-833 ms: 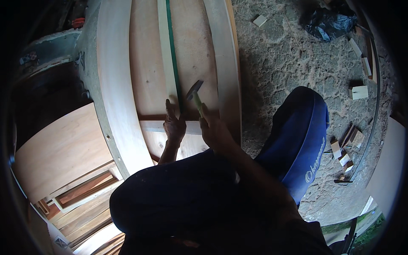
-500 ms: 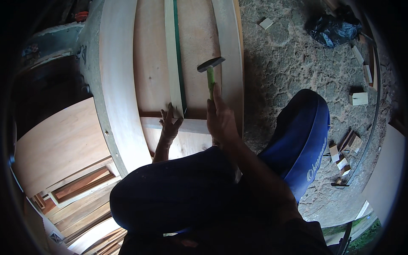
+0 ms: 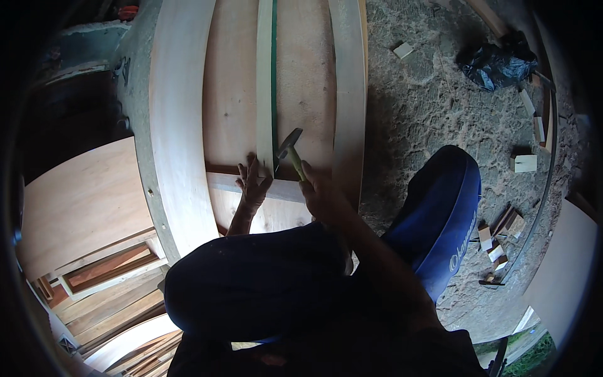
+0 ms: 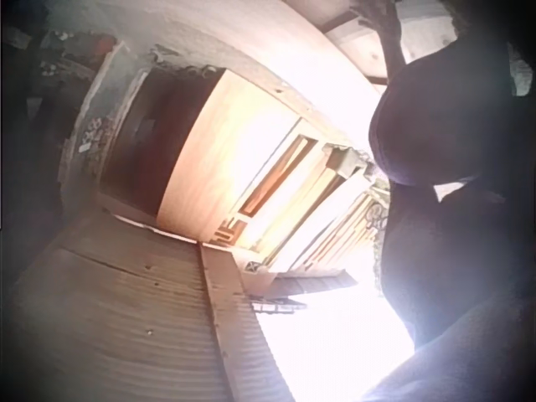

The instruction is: The person is assembling a wooden structure, likely a boat hull, by hammering nails into wooden planks and supports. They are sitting on the ground and using a hammer to secure the pieces together.

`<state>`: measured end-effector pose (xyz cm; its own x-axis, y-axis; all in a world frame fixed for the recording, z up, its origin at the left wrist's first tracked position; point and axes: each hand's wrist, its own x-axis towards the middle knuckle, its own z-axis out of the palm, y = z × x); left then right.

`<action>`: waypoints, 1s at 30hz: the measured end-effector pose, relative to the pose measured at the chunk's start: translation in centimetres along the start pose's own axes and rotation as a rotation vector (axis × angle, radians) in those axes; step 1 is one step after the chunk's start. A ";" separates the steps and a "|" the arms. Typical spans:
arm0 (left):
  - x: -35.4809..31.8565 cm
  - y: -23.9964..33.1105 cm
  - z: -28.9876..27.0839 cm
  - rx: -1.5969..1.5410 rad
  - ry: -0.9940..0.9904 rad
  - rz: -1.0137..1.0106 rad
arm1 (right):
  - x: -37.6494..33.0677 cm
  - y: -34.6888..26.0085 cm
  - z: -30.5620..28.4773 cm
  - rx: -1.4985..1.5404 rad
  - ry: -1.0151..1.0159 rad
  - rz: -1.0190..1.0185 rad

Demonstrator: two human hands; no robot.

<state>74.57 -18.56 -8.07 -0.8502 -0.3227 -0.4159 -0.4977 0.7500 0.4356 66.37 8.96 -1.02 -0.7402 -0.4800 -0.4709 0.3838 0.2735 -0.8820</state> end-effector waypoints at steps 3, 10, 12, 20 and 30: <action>0.2 1.3 0.0 -0.004 -0.006 -0.018 | 0.1 -2.9 -1.6 0.348 0.329 0.068; 0.0 0.6 0.1 0.063 0.006 0.009 | -0.7 -2.4 -0.8 0.054 0.061 0.040; 0.3 0.8 0.4 0.051 0.016 0.018 | -0.8 -4.1 -2.0 0.255 0.287 0.083; 0.2 0.5 0.6 0.076 0.017 0.010 | -0.4 -1.7 -1.6 0.142 0.039 0.082; -0.1 0.7 0.5 0.089 0.040 0.028 | -0.4 -2.6 -2.5 0.000 0.041 0.021</action>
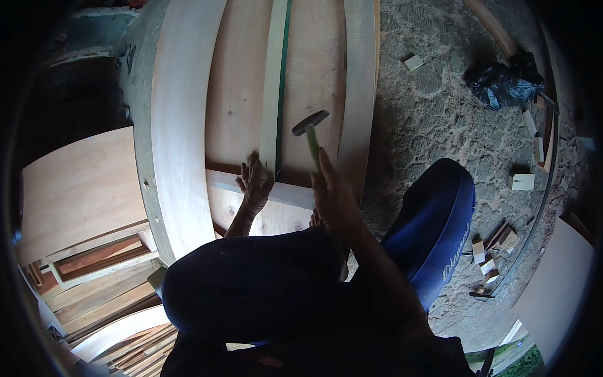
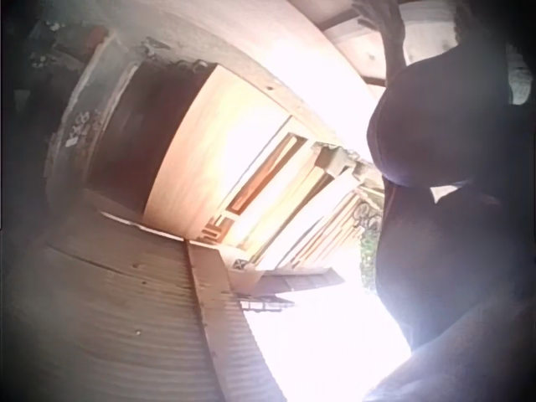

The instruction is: The person is assembling a wooden structure, likely a boat hull, by hammering nails into wooden planks and supports. They are sitting on the ground and using a hammer to secure the pieces together.

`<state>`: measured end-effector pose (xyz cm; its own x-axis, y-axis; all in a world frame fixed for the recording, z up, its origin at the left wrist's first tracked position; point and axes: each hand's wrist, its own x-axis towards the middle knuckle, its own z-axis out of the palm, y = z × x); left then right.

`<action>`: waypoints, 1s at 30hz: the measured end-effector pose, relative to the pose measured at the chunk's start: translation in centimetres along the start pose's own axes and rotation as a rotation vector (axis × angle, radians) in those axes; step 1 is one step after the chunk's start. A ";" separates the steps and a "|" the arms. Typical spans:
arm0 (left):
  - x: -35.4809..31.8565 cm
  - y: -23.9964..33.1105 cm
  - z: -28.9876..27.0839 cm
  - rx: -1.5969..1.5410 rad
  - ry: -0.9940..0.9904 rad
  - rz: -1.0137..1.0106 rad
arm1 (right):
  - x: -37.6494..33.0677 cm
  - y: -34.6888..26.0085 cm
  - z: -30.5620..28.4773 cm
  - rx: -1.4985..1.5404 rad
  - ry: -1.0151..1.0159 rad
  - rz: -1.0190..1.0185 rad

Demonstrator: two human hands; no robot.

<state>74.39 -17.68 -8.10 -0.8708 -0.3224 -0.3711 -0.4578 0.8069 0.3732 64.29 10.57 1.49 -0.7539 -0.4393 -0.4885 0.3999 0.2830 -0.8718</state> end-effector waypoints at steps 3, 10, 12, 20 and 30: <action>0.1 0.8 0.0 -0.029 0.001 0.010 | -0.4 -0.6 1.1 0.371 0.387 -0.055; -0.5 -1.0 0.1 -0.002 0.034 0.041 | -0.4 -0.7 0.1 0.133 0.115 0.045; -0.5 -0.3 0.4 -0.003 0.022 0.042 | 0.1 0.2 0.4 0.467 0.423 -0.107; 0.1 0.2 0.3 0.017 -0.001 0.004 | -0.4 0.3 0.6 0.371 0.121 0.073; 0.2 0.4 0.2 0.031 0.007 -0.016 | -0.5 0.9 1.3 0.234 0.215 0.114</action>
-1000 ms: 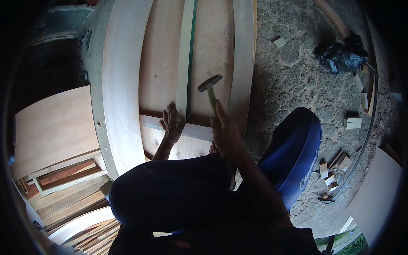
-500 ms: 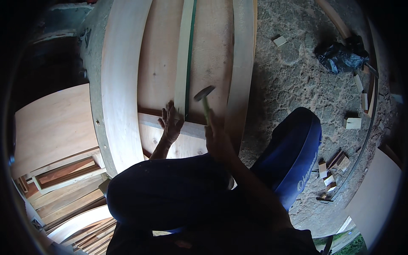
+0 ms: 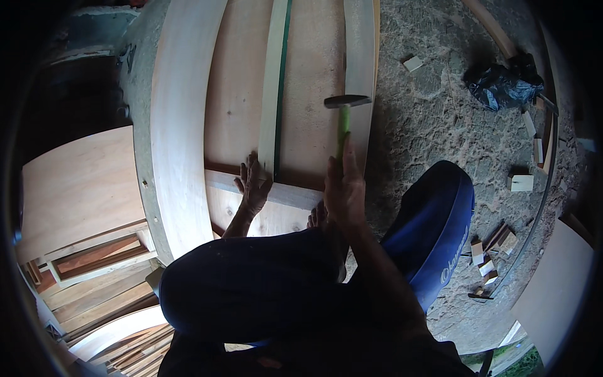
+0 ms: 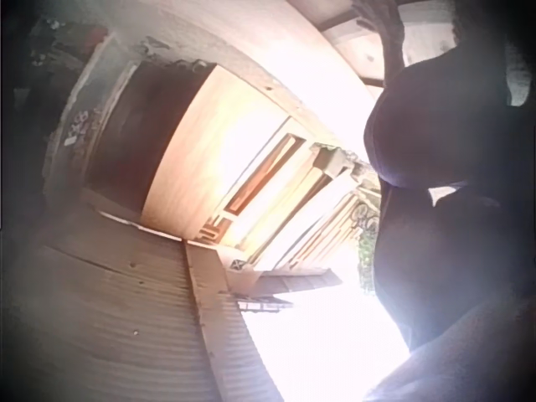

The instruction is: The person is assembling a wooden structure, likely a boat hull, by hammering nails into wooden planks and supports. They are sitting on the ground and using a hammer to secure the pieces together.

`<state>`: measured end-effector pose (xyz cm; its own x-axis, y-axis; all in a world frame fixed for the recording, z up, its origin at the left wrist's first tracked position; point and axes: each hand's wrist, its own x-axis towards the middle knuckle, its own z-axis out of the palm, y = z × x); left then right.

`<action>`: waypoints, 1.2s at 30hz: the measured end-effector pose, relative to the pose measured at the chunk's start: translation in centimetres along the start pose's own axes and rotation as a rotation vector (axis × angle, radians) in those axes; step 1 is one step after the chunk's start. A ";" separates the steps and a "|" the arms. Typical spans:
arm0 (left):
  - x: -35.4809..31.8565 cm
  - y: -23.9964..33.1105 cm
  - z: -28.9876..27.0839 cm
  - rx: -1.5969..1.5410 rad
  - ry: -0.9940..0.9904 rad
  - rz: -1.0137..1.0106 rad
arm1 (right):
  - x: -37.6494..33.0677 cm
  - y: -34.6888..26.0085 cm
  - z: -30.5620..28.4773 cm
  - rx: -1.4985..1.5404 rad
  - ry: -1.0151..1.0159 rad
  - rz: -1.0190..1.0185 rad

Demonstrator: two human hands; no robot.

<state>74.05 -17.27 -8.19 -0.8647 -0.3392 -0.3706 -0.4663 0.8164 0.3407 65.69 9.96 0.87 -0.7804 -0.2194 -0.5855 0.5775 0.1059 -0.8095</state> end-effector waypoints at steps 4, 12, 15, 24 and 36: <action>0.3 0.0 -0.4 -0.019 0.001 0.051 | -1.0 1.4 2.2 -0.368 0.488 -0.761; -0.1 0.1 0.3 -0.001 0.012 0.023 | -2.0 -0.5 1.4 0.045 -0.066 0.241; 0.7 0.3 -0.8 -0.021 0.013 0.034 | -1.5 5.8 2.2 -0.076 -0.286 0.034; 0.3 0.2 -0.1 0.019 0.011 0.045 | -0.1 8.8 3.2 -0.386 -0.225 -0.384; 0.0 0.5 -0.2 -0.030 0.031 0.031 | -1.1 3.7 -1.1 -0.161 -0.299 -0.051</action>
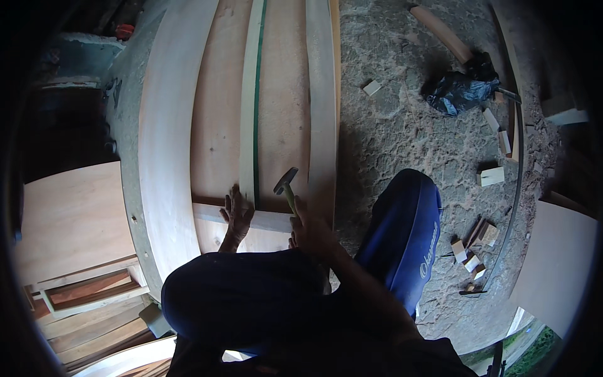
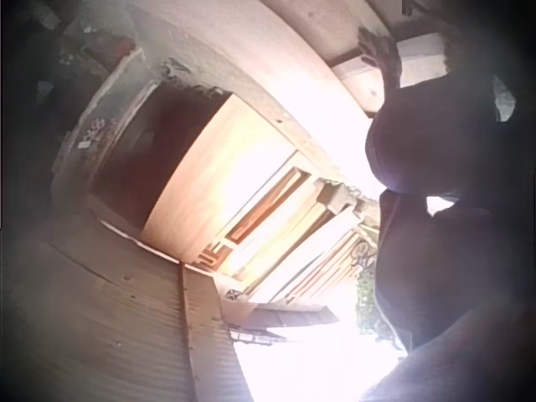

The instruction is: The person is assembling a wooden structure, likely a boat hull, by hammering nails into wooden planks and supports. They are sitting on the ground and using a hammer to secure the pieces together.

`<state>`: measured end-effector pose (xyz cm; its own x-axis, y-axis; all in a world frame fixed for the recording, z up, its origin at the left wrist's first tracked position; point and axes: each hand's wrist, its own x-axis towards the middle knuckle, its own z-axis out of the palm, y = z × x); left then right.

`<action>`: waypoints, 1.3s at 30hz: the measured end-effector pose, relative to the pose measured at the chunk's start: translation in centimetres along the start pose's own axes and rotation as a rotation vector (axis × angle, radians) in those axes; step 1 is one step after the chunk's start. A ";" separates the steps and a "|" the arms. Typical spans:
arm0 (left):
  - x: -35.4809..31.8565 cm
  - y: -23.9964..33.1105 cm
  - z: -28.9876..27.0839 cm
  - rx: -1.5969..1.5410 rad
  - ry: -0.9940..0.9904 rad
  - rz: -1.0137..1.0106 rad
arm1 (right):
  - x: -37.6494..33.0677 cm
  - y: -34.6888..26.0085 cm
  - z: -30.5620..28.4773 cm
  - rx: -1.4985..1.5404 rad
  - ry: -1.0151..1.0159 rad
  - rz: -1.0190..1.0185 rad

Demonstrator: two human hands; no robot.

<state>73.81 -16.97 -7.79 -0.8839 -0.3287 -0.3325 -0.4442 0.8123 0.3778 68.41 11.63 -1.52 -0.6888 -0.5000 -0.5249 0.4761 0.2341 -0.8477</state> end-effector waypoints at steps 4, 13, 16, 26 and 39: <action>-0.4 -1.3 0.3 -0.042 -0.017 -0.063 | -1.0 -4.2 -7.5 -0.157 0.362 -0.305; 0.8 -1.6 0.3 0.077 0.021 0.001 | -10.1 -2.9 -29.1 -0.701 0.536 -0.100; 0.7 -1.9 0.4 0.112 0.037 -0.015 | -14.1 0.2 -34.2 -0.789 0.564 -0.078; 0.4 0.5 0.3 0.179 0.013 -0.215 | -18.7 3.0 -43.2 -1.350 0.587 0.125; 14.5 30.8 4.1 -0.446 0.272 0.619 | -14.9 -0.6 -42.3 -1.277 0.526 0.328</action>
<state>47.85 5.28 -4.54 -0.9676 -0.0346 0.2503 0.1720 0.6354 0.7528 55.23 54.25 3.58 -0.8999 0.0208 -0.4355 0.0333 0.9992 -0.0209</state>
